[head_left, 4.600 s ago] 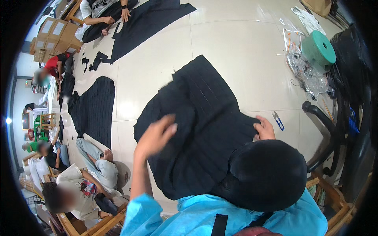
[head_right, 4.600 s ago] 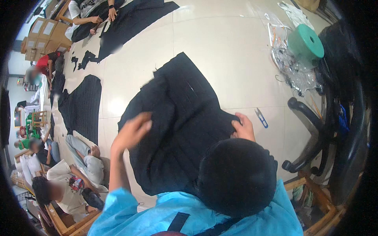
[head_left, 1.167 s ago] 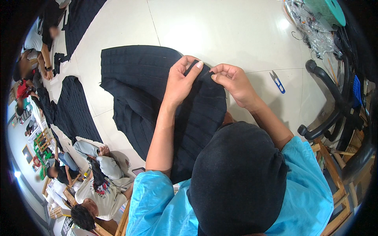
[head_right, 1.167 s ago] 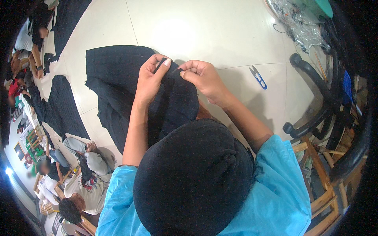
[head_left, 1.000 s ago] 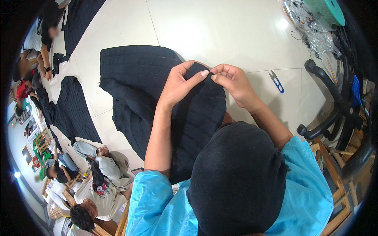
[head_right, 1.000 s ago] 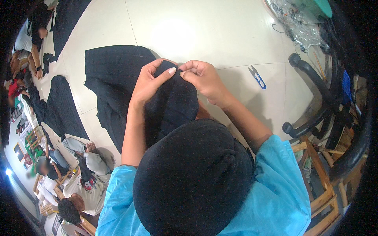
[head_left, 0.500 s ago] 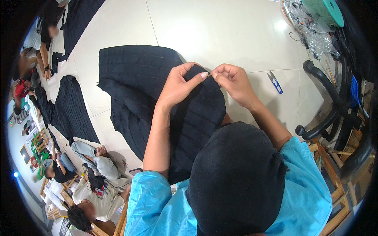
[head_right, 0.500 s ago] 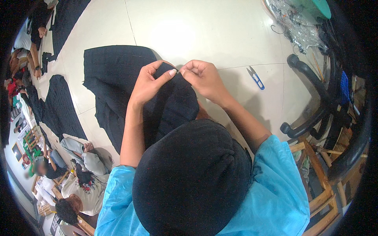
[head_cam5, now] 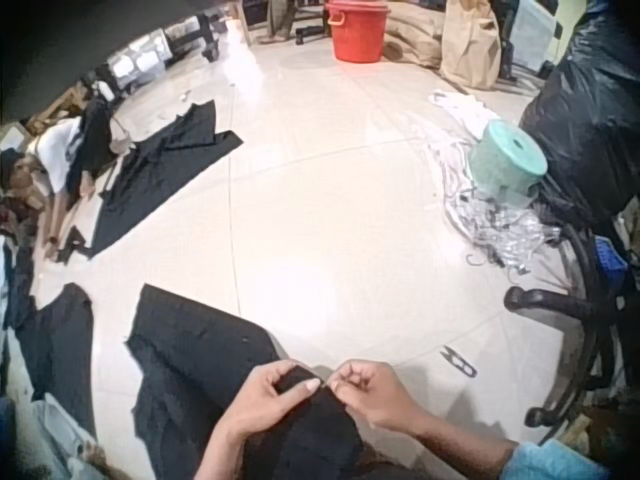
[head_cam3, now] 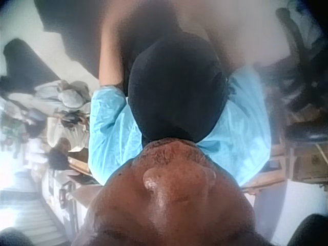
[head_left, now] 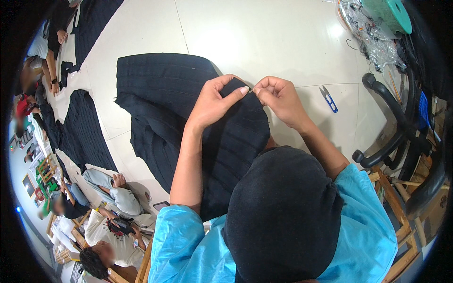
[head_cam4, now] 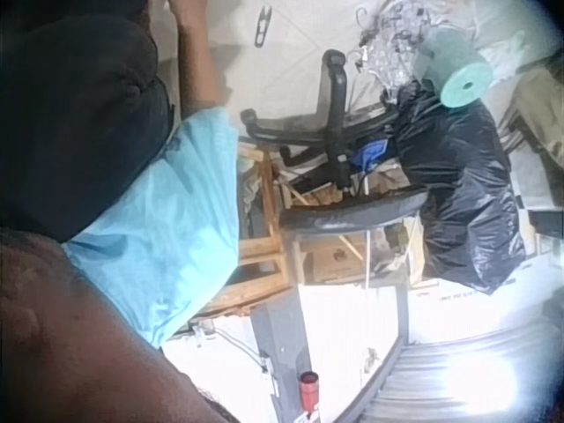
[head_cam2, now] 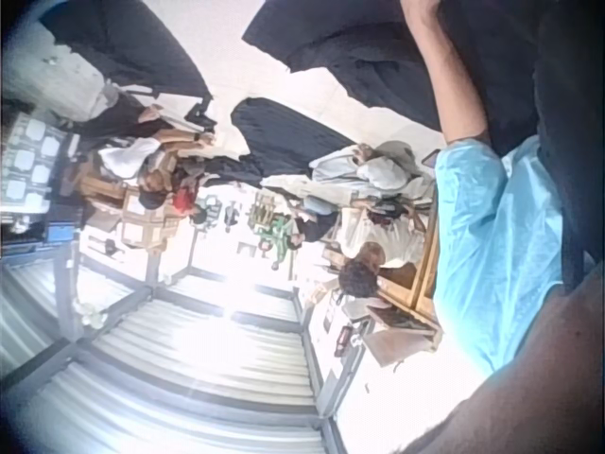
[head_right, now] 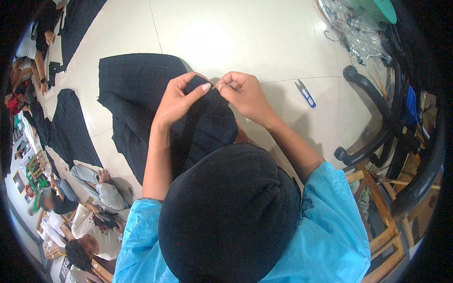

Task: The person sits on the floor and uses scissors to cut a large piece of black fabric. They repeatedly fold the fabric, trim edges, and remove small pieces, working methodically on the material.

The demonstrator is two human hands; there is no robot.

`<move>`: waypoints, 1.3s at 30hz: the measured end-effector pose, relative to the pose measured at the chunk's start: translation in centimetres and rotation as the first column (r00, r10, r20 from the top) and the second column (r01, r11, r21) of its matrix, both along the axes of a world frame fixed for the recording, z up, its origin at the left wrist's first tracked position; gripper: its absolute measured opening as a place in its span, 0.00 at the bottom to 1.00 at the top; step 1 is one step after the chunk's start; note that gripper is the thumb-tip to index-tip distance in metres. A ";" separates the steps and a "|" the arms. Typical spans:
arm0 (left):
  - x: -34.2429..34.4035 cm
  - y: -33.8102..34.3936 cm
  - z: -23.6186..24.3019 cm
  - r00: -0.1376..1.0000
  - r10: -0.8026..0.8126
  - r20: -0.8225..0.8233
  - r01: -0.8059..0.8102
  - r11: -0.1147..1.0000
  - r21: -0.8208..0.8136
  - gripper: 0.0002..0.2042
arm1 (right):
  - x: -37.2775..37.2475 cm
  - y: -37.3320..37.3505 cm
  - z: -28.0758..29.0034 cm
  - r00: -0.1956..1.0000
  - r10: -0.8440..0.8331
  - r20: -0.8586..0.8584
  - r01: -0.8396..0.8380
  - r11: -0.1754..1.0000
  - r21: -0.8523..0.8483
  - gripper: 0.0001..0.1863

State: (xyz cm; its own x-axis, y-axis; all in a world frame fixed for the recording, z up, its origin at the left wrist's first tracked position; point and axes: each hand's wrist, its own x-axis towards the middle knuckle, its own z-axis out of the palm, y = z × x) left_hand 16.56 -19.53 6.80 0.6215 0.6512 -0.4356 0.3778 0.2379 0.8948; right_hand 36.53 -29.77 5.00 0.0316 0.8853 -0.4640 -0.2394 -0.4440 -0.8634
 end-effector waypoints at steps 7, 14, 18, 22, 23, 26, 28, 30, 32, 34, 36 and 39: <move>-0.1 0.0 -0.5 1.000 -0.020 -0.006 0.020 0.997 0.069 0.16 | 0.2 0.0 0.2 0.999 0.035 0.033 -0.035 0.999 -0.011 0.06; 0.0 -0.3 -0.4 1.000 -0.010 -0.015 0.011 0.997 0.076 0.13 | -0.1 -0.2 0.0 0.999 0.027 0.017 -0.027 1.000 -0.002 0.06; 0.0 -0.2 -0.5 1.000 0.004 -0.015 -0.004 1.000 0.026 0.10 | -0.1 -0.2 -0.3 1.000 0.006 0.006 -0.006 1.000 0.015 0.04; 0.3 -0.5 -0.3 0.998 0.063 0.027 -0.062 0.997 -0.044 0.10 | -0.2 -0.3 -0.3 1.000 -0.006 -0.020 0.006 1.000 0.022 0.04; 0.5 -0.6 -0.1 0.996 0.077 0.034 -0.075 0.995 -0.066 0.10 | -0.1 -0.4 -0.5 1.000 -0.008 -0.022 0.009 1.000 0.022 0.05; 0.7 -0.8 -0.4 0.994 0.099 0.045 -0.096 0.993 -0.066 0.11 | -0.1 -0.4 -0.5 1.000 -0.013 -0.026 0.014 1.000 0.027 0.06; 0.6 -0.8 -0.6 0.993 0.105 0.053 -0.102 0.993 -0.061 0.12 | -0.1 -0.4 -0.3 0.999 -0.024 -0.040 0.025 0.999 0.025 0.07; 0.6 -0.8 -0.6 0.992 0.111 0.065 -0.106 0.992 -0.072 0.12 | -0.1 -0.4 0.0 0.997 -0.043 -0.067 0.044 0.999 0.016 0.07; 0.6 -0.8 -0.6 0.992 0.101 0.074 -0.099 0.995 -0.034 0.12 | 0.1 -0.5 -0.2 0.998 -0.020 -0.055 0.021 1.000 0.018 0.07; 0.6 -0.7 -0.5 0.993 0.093 0.068 -0.092 0.995 -0.029 0.12 | 0.2 -0.5 -0.2 0.999 -0.007 -0.054 0.008 1.000 0.021 0.08; 0.6 -0.7 -0.2 0.995 0.088 0.047 -0.085 0.995 -0.058 0.12 | 0.3 -0.4 -0.1 0.998 -0.004 -0.062 0.005 1.000 0.026 0.08; 0.6 -0.6 -0.3 0.997 0.065 0.033 -0.064 0.997 -0.044 0.12 | 0.0 -0.3 -0.3 1.000 -0.011 -0.018 0.011 1.000 0.025 0.07</move>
